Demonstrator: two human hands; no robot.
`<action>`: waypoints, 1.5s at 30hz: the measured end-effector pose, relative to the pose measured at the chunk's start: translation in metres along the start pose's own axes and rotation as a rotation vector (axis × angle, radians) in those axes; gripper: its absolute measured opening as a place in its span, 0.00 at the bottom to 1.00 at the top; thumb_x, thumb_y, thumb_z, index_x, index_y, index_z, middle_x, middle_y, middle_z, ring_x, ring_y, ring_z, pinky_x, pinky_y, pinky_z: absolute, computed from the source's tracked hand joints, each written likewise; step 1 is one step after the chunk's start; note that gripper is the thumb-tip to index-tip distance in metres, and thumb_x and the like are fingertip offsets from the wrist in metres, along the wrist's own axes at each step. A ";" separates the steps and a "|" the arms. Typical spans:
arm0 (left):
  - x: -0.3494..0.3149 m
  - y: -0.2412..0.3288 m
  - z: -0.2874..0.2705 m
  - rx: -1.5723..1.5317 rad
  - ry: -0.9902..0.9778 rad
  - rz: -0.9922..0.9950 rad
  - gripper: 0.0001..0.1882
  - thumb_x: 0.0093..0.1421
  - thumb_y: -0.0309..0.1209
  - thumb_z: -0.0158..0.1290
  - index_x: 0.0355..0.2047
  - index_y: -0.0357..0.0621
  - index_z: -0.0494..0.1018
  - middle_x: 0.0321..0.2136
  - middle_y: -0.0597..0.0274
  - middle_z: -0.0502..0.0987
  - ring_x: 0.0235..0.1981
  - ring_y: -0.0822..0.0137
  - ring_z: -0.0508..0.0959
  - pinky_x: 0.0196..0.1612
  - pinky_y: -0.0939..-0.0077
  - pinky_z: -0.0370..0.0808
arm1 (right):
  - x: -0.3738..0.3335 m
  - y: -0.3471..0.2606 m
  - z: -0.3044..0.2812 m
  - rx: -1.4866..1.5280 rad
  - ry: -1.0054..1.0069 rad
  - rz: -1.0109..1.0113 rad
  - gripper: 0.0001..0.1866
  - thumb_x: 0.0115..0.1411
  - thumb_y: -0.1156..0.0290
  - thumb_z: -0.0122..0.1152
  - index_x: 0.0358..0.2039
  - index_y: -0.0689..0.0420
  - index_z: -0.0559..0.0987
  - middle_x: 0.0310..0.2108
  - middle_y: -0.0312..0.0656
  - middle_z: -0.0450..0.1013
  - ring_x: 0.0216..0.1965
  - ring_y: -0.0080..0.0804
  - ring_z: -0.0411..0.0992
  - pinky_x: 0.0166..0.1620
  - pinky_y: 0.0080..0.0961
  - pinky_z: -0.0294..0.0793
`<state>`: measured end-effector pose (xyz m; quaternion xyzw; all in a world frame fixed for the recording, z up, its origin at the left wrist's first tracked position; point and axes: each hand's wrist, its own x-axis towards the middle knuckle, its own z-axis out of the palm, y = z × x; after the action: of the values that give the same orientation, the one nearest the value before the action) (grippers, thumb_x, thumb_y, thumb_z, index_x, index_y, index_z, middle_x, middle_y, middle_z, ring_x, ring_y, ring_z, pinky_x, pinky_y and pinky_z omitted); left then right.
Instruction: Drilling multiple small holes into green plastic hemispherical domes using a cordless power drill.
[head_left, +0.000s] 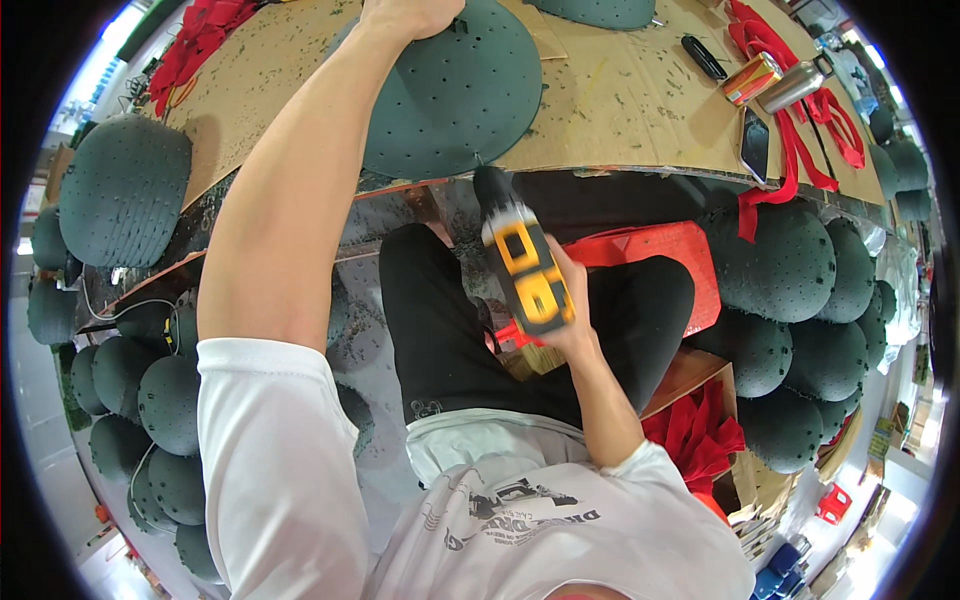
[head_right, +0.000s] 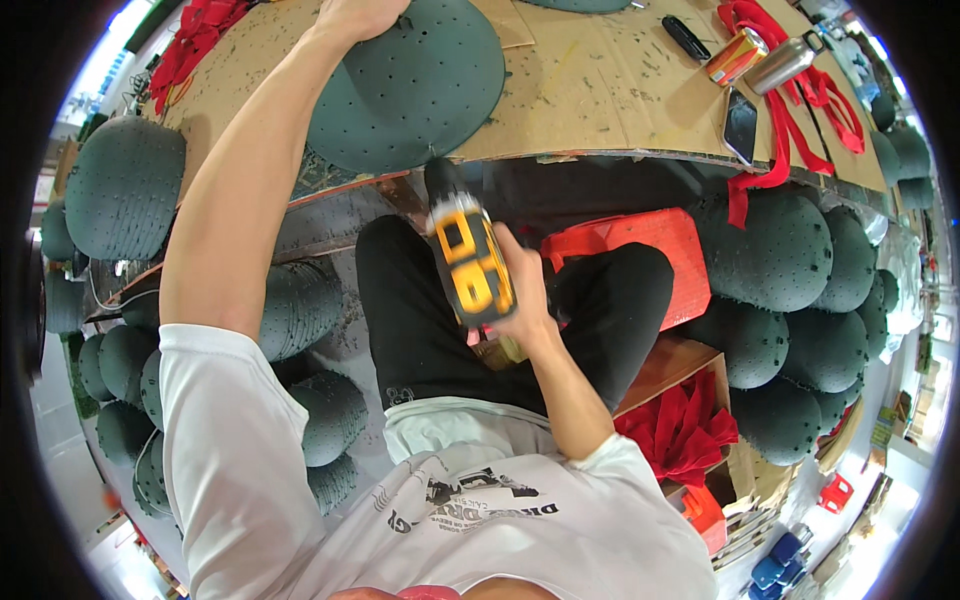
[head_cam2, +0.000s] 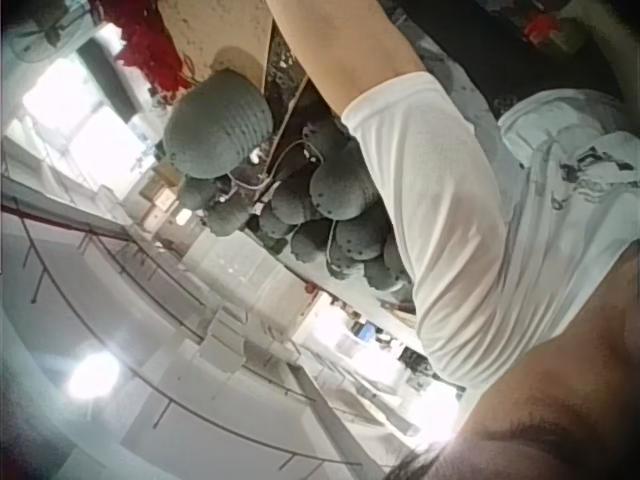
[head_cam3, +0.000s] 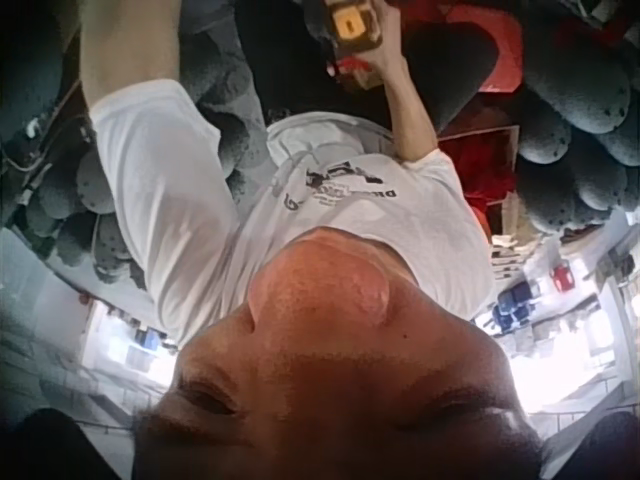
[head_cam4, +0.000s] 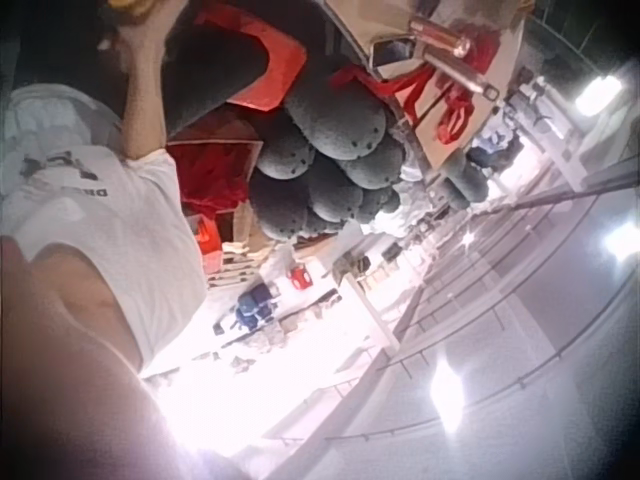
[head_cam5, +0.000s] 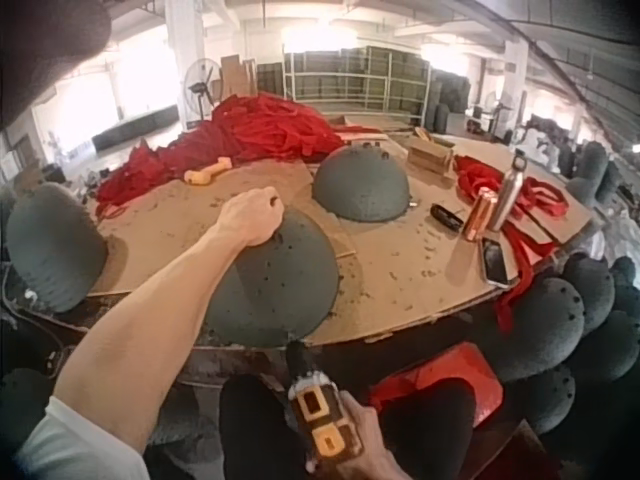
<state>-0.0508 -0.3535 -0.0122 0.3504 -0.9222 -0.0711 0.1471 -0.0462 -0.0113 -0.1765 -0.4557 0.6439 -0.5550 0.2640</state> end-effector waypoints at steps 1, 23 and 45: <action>-0.005 0.001 -0.002 -0.023 -0.008 0.012 0.23 0.69 0.40 0.38 0.53 0.37 0.73 0.53 0.43 0.76 0.56 0.48 0.75 0.60 0.55 0.69 | 0.014 -0.003 0.003 -0.060 -0.017 -0.029 0.22 0.48 0.81 0.65 0.47 0.63 0.75 0.32 0.39 0.79 0.31 0.18 0.71 0.36 0.20 0.73; 0.004 -0.005 0.005 0.006 0.049 0.004 0.21 0.69 0.38 0.40 0.51 0.35 0.74 0.50 0.41 0.78 0.54 0.46 0.76 0.57 0.54 0.71 | -0.047 -0.002 -0.014 -0.426 0.074 -0.308 0.23 0.49 0.74 0.72 0.47 0.62 0.77 0.34 0.38 0.81 0.33 0.23 0.79 0.38 0.20 0.77; 0.000 -0.004 0.002 -0.014 0.066 0.006 0.22 0.68 0.39 0.40 0.50 0.35 0.75 0.49 0.41 0.78 0.53 0.45 0.77 0.57 0.53 0.71 | -0.027 -0.055 -0.042 -0.262 0.152 -0.191 0.12 0.59 0.79 0.66 0.44 0.61 0.81 0.35 0.37 0.80 0.34 0.23 0.77 0.38 0.22 0.77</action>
<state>-0.0490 -0.3568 -0.0150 0.3489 -0.9174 -0.0657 0.1801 -0.0534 0.0340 -0.1180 -0.5021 0.6825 -0.5218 0.0987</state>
